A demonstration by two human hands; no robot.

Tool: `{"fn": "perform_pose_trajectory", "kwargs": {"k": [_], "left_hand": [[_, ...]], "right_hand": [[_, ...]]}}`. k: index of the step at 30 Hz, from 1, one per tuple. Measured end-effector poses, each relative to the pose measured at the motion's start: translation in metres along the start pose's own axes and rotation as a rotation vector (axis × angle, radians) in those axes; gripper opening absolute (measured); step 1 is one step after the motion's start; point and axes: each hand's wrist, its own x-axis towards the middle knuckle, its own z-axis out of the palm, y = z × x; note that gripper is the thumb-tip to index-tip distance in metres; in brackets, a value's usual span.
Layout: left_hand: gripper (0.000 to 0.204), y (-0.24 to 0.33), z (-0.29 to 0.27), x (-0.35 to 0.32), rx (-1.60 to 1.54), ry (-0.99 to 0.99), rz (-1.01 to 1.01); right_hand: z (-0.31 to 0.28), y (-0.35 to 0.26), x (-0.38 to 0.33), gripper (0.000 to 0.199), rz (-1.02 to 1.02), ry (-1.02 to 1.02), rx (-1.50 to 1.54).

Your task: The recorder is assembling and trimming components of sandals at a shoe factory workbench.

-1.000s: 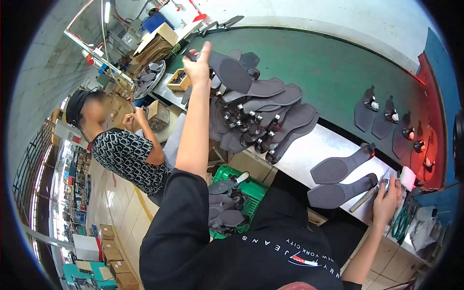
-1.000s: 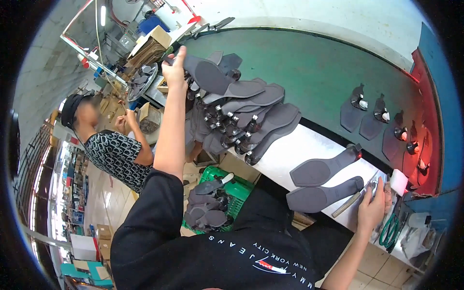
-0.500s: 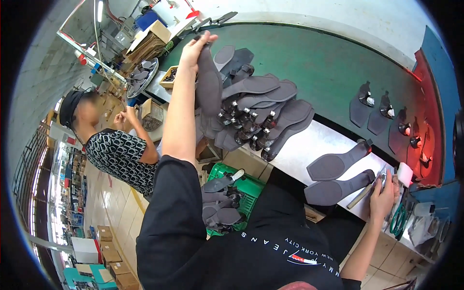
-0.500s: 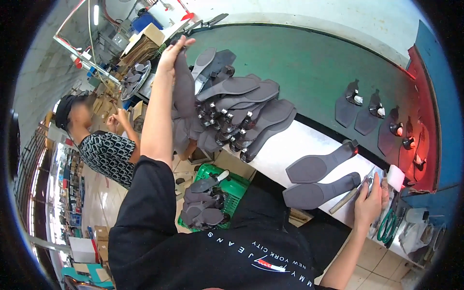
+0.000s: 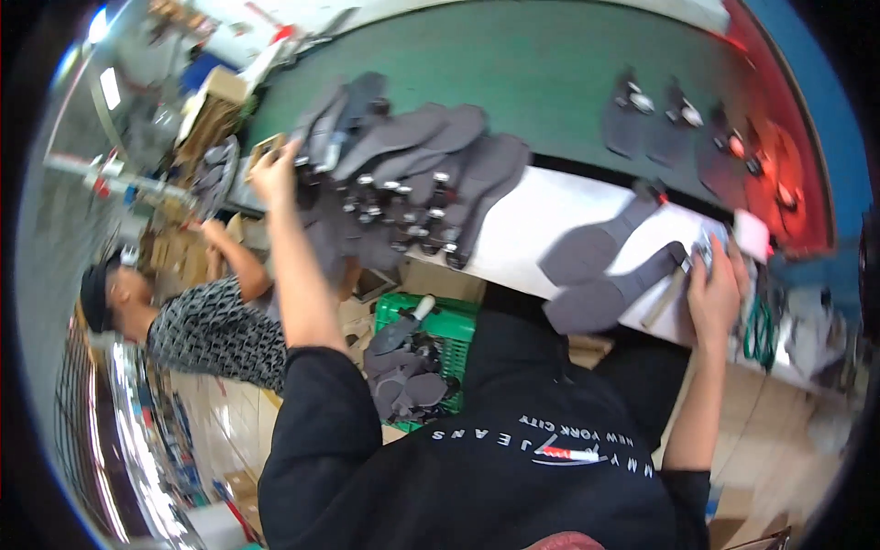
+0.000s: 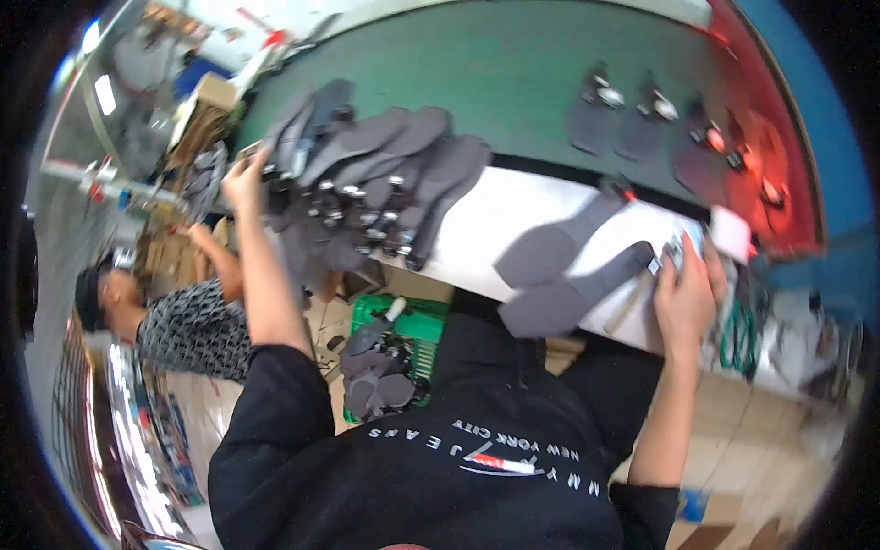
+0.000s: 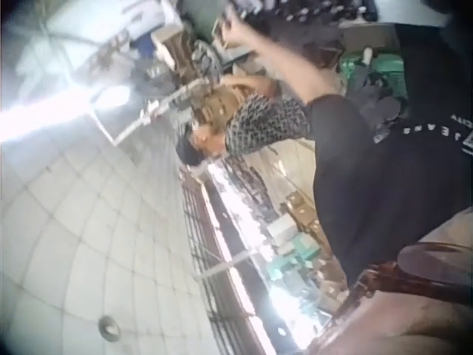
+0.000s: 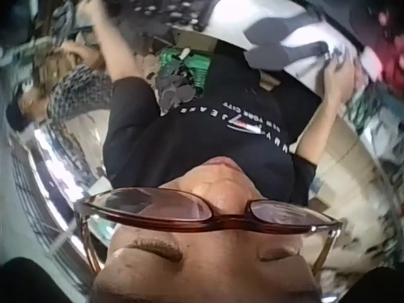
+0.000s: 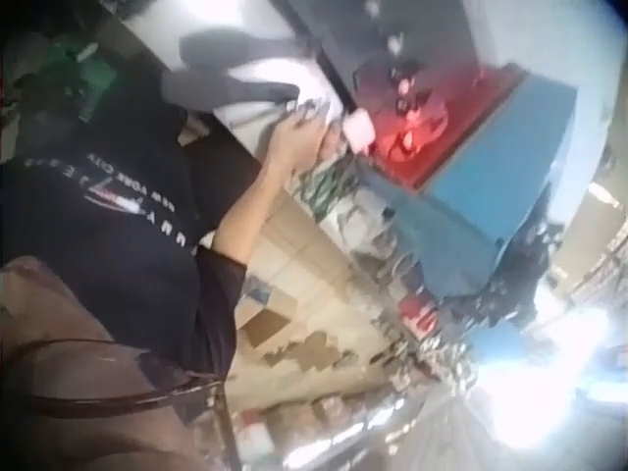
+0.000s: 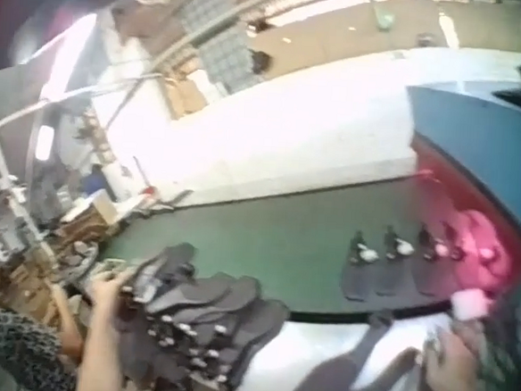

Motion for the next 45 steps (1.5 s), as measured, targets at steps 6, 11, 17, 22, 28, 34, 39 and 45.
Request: {"fn": "perform_pose_trajectory", "kwargs": {"k": [6, 11, 17, 22, 28, 34, 39, 45], "left_hand": [[0.045, 0.098, -0.008, -0.090, -0.180, 0.423, 0.477], [0.054, 0.220, 0.089, -0.247, -0.629, -0.888, 0.674], [0.046, 0.267, 0.197, -0.308, -0.799, -1.079, 0.901], [0.028, 0.256, 0.184, -0.284, -1.102, -1.205, 0.610], [0.030, 0.234, 0.089, -0.246, -0.931, -1.015, 0.594], [0.029, 0.179, 0.049, -0.316, -0.869, -1.229, -0.074], [0.047, 0.160, 0.030, -0.316, -0.805, -1.689, -0.366], [0.081, 0.167, 0.010, -0.312, -0.907, -1.939, -0.345]], "right_hand": [[-0.002, -0.008, 0.003, 0.044, 0.005, 0.014, 0.139], [-0.009, -0.005, 0.001, 0.050, 0.020, 0.015, 0.187], [-0.014, -0.006, 0.001, 0.044, 0.042, -0.002, 0.304], [-0.011, -0.003, 0.001, 0.038, 0.008, 0.065, 0.292], [-0.041, -0.017, -0.007, 0.052, -0.032, 0.073, 0.612], [-0.067, -0.092, -0.039, 0.045, 0.233, -0.561, 1.330], [-0.051, -0.103, -0.054, 0.046, 0.311, -0.792, 1.413], [-0.049, -0.108, -0.063, 0.048, 0.377, -0.888, 1.428]]}}
